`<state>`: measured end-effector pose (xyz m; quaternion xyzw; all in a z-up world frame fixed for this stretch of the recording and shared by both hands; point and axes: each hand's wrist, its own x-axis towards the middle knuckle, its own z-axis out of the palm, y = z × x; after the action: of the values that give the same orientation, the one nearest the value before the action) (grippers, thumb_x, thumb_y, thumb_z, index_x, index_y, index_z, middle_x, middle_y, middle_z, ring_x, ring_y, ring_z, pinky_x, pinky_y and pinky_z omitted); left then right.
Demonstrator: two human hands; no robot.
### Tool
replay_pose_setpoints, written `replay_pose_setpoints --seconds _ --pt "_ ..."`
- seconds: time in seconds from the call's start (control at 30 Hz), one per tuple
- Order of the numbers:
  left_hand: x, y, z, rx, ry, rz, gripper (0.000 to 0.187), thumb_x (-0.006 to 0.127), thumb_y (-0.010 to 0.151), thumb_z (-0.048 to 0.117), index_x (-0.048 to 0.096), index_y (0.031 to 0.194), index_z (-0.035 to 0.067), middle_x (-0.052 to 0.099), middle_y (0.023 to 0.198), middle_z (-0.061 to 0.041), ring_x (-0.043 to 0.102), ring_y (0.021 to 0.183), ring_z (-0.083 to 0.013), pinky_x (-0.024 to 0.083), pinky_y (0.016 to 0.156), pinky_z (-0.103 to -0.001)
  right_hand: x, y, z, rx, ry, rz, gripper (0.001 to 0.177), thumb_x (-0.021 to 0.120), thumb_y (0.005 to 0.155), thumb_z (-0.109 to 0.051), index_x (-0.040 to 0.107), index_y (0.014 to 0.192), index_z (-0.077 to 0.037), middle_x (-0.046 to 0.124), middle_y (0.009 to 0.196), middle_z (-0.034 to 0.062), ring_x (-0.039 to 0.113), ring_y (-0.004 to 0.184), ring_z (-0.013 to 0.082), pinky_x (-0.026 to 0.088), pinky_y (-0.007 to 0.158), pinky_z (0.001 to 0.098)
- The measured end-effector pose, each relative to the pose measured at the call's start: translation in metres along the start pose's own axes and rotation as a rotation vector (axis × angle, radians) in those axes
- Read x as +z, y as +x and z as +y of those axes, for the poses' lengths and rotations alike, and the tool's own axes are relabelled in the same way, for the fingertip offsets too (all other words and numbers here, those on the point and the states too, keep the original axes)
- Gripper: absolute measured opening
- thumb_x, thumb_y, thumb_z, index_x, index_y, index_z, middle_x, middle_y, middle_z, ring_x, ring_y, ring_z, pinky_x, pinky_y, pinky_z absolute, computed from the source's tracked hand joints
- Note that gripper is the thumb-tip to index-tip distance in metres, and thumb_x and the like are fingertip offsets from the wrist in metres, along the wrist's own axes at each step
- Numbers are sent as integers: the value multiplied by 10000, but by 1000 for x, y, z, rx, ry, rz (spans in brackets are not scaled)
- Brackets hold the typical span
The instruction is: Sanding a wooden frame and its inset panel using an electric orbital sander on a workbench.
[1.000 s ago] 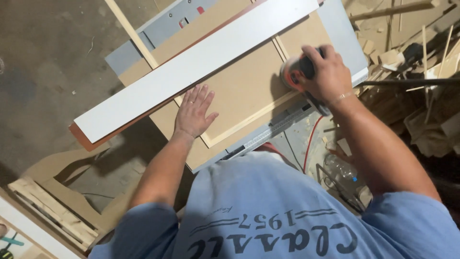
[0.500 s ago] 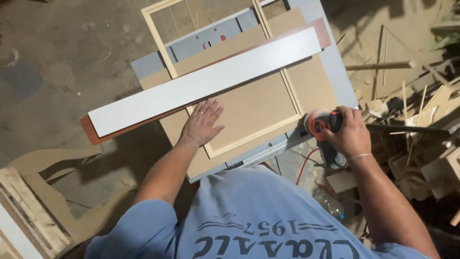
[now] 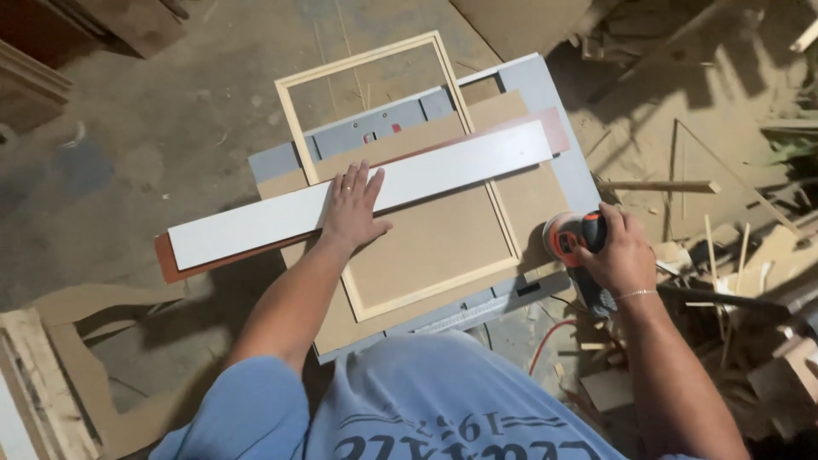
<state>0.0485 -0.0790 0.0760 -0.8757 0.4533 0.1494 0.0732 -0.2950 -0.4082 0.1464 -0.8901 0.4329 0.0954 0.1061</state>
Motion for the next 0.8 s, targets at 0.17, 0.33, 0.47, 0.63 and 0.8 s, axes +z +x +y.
replay_pose_setpoints --seconds 0.17,0.33,0.47,0.63,0.8 --pt "-10 36 -6 -60 29 -146 1236 710 727 760 98 1675 256 251 1682 -153 234 1569 -331 178 1278 -521 -13 -5 -11 -39 100 15 917 807 742 -422 437 1565 -256 508 1429 109 607 1266 422 526 1049 535" --pt "-6 43 -7 -54 2 -168 1200 755 747 683 116 1668 256 446 1523 -155 469 1425 -347 354 1188 -505 9 0 9 -126 133 63 923 833 714 -394 500 1553 -201 542 1366 159 643 1189 467 556 991 555" --pt "-28 47 -9 -48 -127 -194 1083 599 808 785 217 1647 217 500 1480 -175 498 1367 -366 377 1140 -494 17 1 20 -177 169 81 928 846 680 -396 532 1526 -181 568 1375 158 595 1240 421 533 957 561" --pt "-6 105 -52 -170 -235 -48 865 408 928 756 321 1613 236 501 1494 -161 471 1356 -363 348 1125 -492 7 -8 13 -268 172 173 932 848 648 -430 591 1489 -124 608 1319 194 541 1288 401 529 902 598" --pt "-5 184 -109 -549 -199 48 973 515 935 708 203 1639 113 214 1699 -175 261 1539 -389 168 1253 -499 3 -17 19 -242 180 230 884 840 694 -352 594 1499 -85 609 1419 197 605 1297 371 521 971 525"
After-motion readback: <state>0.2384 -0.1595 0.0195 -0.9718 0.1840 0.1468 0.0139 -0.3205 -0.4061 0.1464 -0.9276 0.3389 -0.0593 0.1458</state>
